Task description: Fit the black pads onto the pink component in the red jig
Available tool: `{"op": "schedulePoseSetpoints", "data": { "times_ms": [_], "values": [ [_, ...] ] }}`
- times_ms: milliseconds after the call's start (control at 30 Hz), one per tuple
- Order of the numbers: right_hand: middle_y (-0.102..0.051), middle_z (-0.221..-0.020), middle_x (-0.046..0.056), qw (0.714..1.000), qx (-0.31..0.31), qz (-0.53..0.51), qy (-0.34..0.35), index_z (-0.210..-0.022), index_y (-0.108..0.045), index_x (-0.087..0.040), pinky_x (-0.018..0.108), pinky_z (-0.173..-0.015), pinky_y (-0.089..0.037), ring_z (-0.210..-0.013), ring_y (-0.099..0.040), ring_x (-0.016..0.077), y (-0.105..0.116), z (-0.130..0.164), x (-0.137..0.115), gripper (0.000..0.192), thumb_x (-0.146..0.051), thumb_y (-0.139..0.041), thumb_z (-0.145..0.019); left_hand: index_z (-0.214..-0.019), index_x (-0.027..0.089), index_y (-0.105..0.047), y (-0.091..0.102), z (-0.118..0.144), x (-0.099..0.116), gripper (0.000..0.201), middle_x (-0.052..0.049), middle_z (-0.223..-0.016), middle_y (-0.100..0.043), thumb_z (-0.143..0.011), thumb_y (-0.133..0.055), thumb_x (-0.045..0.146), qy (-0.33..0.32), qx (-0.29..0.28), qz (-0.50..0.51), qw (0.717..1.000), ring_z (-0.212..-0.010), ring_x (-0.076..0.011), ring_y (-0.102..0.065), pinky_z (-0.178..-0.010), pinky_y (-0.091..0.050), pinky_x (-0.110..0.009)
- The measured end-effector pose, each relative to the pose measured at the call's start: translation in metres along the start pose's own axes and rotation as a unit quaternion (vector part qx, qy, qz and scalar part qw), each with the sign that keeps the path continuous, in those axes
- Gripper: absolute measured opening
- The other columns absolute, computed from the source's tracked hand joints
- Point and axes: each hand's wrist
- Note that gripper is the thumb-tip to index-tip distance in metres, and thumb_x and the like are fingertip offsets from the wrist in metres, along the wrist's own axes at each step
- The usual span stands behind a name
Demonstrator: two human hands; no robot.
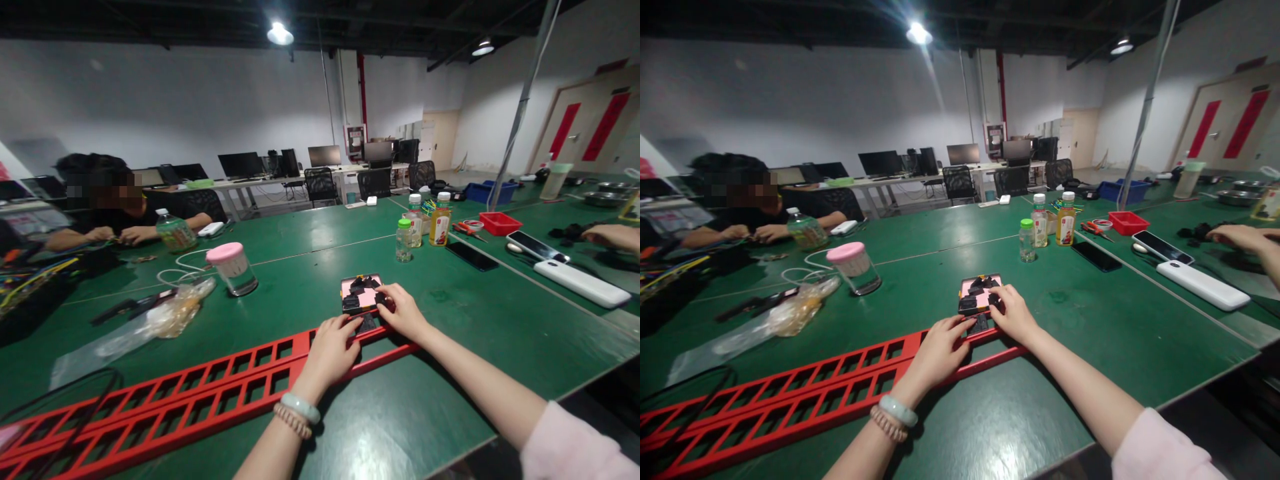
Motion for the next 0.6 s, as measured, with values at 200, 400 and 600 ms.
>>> {"op": "schedulePoseSetpoints", "data": {
  "times_ms": [200, 400, 600],
  "values": [
    [-0.055, -0.086, 0.004, 1.000, -0.012, 0.009, 0.002, -0.104, -0.057, -0.017, 0.026, -0.069, -0.044, -0.071, -0.052, 0.0127, 0.0029, 0.0016, -0.0026, 0.030, -0.015, -0.051, -0.074, -0.124, 0.027, -0.050, -0.0010, -0.0012, -0.0012, 0.043, -0.007, -0.124, -0.051, -0.081, -0.048, 0.025, -0.004, 0.001, -0.003, 1.000, -0.112, -0.0240, -0.045, -0.097, -0.033, -0.041],
    [-0.058, -0.084, 0.004, 1.000, -0.017, 0.015, -0.016, -0.102, -0.059, -0.017, 0.024, -0.066, -0.044, -0.067, -0.051, 0.0114, 0.0019, 0.0023, -0.0023, 0.028, -0.018, -0.051, -0.076, -0.124, 0.027, -0.050, 0.0004, -0.0017, 0.0000, 0.044, -0.007, -0.124, -0.051, -0.081, -0.047, 0.024, -0.005, -0.002, -0.003, 1.000, -0.112, -0.0239, -0.045, -0.097, -0.033, -0.041],
    [-0.059, -0.082, 0.004, 0.998, -0.036, 0.049, -0.003, -0.102, -0.060, -0.016, 0.024, -0.068, -0.042, -0.069, -0.052, 0.0124, 0.0006, 0.0029, -0.0012, 0.027, -0.018, -0.051, -0.076, -0.124, 0.026, -0.051, 0.0006, -0.0022, 0.0005, 0.044, -0.007, -0.124, -0.051, -0.080, -0.048, 0.023, -0.003, -0.007, 0.003, 1.000, -0.113, -0.0241, -0.045, -0.098, -0.033, -0.041]
  ]
}}
Point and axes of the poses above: each hand's wrist, its own z-axis away from the middle knuckle, its own y-axis out of the back of the hand, x = y × z
